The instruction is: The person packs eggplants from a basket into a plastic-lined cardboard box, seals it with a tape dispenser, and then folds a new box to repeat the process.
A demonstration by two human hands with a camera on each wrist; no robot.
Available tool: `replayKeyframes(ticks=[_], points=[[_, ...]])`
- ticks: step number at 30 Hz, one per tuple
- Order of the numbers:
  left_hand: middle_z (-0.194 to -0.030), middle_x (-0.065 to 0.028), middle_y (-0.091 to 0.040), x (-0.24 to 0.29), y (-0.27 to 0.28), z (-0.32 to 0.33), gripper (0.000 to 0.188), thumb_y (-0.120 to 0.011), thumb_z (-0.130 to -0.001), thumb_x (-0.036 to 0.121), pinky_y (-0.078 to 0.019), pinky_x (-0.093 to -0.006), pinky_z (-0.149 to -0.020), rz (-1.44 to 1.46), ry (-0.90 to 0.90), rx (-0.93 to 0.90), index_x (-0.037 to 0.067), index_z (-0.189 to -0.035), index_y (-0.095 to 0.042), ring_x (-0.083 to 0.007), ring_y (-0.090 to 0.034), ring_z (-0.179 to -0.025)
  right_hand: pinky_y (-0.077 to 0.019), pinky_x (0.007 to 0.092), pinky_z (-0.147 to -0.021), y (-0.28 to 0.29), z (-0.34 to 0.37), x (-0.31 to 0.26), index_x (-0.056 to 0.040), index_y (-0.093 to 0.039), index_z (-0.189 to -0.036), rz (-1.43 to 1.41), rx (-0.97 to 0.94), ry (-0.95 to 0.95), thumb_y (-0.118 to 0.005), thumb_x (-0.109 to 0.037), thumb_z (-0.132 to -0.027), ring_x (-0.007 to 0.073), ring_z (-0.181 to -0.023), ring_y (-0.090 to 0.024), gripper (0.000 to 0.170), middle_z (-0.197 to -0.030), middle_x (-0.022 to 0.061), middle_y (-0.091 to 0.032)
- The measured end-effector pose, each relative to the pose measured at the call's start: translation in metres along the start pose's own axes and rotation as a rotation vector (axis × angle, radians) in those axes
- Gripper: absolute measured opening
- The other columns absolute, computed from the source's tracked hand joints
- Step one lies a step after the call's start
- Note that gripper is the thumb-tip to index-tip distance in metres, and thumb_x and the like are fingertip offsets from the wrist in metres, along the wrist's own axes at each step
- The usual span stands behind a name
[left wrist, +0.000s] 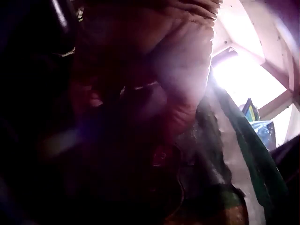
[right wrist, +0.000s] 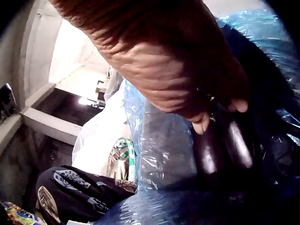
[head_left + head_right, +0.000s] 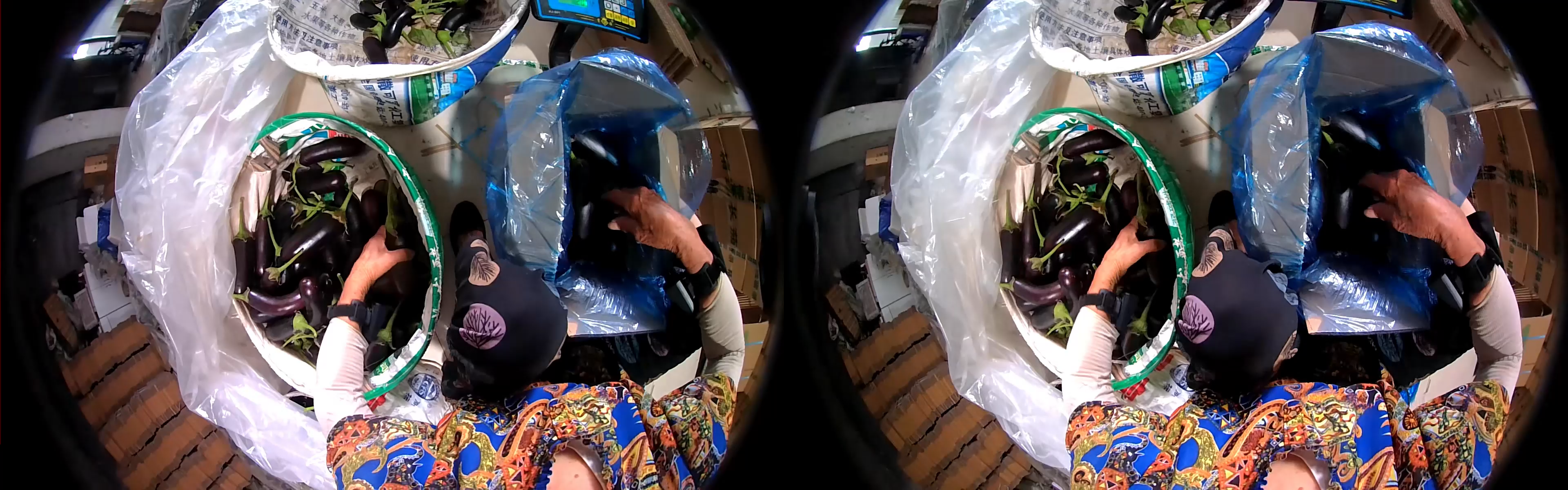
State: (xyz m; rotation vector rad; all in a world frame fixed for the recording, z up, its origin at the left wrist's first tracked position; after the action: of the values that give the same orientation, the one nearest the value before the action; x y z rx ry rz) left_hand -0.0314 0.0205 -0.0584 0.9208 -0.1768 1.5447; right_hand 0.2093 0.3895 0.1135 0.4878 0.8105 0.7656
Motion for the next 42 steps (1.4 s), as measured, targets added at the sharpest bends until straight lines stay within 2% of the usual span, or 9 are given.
replayKeyframes(ticks=[3,7,13,18,25,29,34,39,42], points=[[-0.125,-0.0204,-0.060,-0.030,0.001,-0.005,0.081,-0.077,-0.074,0.029,-0.0453,-0.0334,-0.095,0.075,0.313,0.044,-0.005,-0.138,-0.040,-0.0247,-0.057,-0.115,-0.0492,0.0418,-0.077,-0.002,-0.002,0.001,0.0029,-0.056,-0.118,0.002,-0.008,-0.005,-0.066,-0.007,-0.082,0.0418,-0.095,-0.061,0.039,-0.101,0.0233,-0.063],[-0.113,-0.0177,-0.067,-0.063,0.019,-0.047,0.050,-0.073,-0.080,0.023,-0.0500,-0.0323,-0.087,-0.230,-0.079,0.108,-0.001,-0.122,-0.059,-0.0199,-0.063,-0.103,-0.0506,0.0409,-0.074,-0.004,-0.006,0.001,0.0026,-0.057,-0.118,-0.043,-0.035,-0.001,-0.066,-0.008,-0.083,0.0391,-0.089,-0.064,0.038,-0.099,0.0225,-0.064],[-0.099,-0.0180,-0.062,-0.033,0.105,-0.086,0.046,-0.060,-0.068,-0.001,-0.0498,-0.0484,-0.081,-0.676,-0.295,0.637,0.008,-0.113,-0.063,-0.0418,-0.057,-0.094,-0.0507,0.0422,-0.074,-0.011,-0.014,0.007,-0.0002,-0.058,-0.117,-0.021,-0.044,-0.019,-0.067,-0.012,-0.083,0.0398,-0.088,-0.064,0.037,-0.096,0.0215,-0.066],[-0.115,-0.0057,-0.056,-0.072,0.123,-0.134,0.040,-0.051,-0.087,0.016,-0.0430,-0.0515,-0.086,-1.120,-0.061,0.418,0.026,-0.125,-0.057,-0.0313,-0.048,-0.113,-0.0513,0.0372,-0.069,-0.014,-0.019,0.017,-0.0002,-0.059,-0.118,-0.036,-0.102,-0.127,-0.066,-0.008,-0.082,0.0344,-0.081,-0.066,0.037,-0.093,0.0191,-0.065],[-0.110,-0.0029,-0.055,-0.091,0.126,-0.169,0.029,-0.055,-0.085,0.019,-0.0412,-0.0480,-0.086,-1.373,-0.039,0.414,0.021,-0.114,-0.060,-0.0273,-0.049,-0.109,-0.0518,0.0370,-0.069,-0.015,-0.024,0.021,-0.0013,-0.059,-0.118,-0.090,-0.084,-0.158,-0.066,-0.008,-0.082,0.0333,-0.080,-0.066,0.037,-0.091,0.0193,-0.065],[-0.105,-0.0030,-0.054,-0.084,0.130,-0.153,0.023,-0.054,-0.086,0.019,-0.0406,-0.0485,-0.086,-1.277,-0.170,0.536,0.018,-0.109,-0.057,-0.0256,-0.050,-0.108,-0.0522,0.0375,-0.070,-0.016,-0.022,0.022,-0.0015,-0.060,-0.118,-0.121,-0.095,-0.205,-0.067,-0.011,-0.082,0.0333,-0.079,-0.066,0.038,-0.090,0.0192,-0.065],[-0.128,-0.0156,-0.053,-0.026,0.154,-0.075,0.071,-0.075,-0.057,-0.004,-0.0404,-0.0480,-0.096,-0.877,-0.333,0.652,0.005,-0.123,-0.049,-0.0348,-0.048,-0.124,-0.0531,0.0399,-0.076,-0.004,-0.025,0.001,-0.0020,-0.060,-0.119,-0.063,-0.093,-0.171,-0.066,-0.012,-0.085,0.0365,-0.088,-0.066,0.036,-0.095,0.0205,-0.067],[-0.109,-0.0152,-0.061,0.053,0.208,0.024,0.053,-0.074,-0.078,0.009,-0.0475,-0.0350,-0.090,-0.306,-0.322,1.025,0.002,-0.125,-0.051,-0.0274,-0.060,-0.099,-0.0529,0.0399,-0.079,0.013,-0.024,-0.014,0.0003,-0.058,-0.121,-0.160,-0.010,-0.083,-0.064,-0.011,-0.087,0.0341,-0.096,-0.066,0.037,-0.102,0.0208,-0.067],[-0.113,-0.0096,-0.060,0.071,0.234,0.064,0.044,-0.069,-0.087,0.013,-0.0475,-0.0348,-0.091,0.360,-0.374,0.854,-0.001,-0.125,-0.051,-0.0210,-0.059,-0.101,-0.0520,0.0379,-0.077,0.019,-0.021,-0.020,0.0018,-0.058,-0.119,-0.260,0.035,0.010,-0.063,-0.010,-0.088,0.0344,-0.092,-0.067,0.034,-0.098,0.0209,-0.067]])
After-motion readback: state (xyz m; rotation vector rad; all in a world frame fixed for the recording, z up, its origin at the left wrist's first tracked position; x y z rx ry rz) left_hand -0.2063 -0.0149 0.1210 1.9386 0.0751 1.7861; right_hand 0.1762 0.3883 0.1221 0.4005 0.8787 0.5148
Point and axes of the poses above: each hand's wrist, its own z-axis away from the middle knuckle, its own y-axis out of the back of the hand, x = y × z, the point moved 7 cm from there along -z, towards the middle knuckle
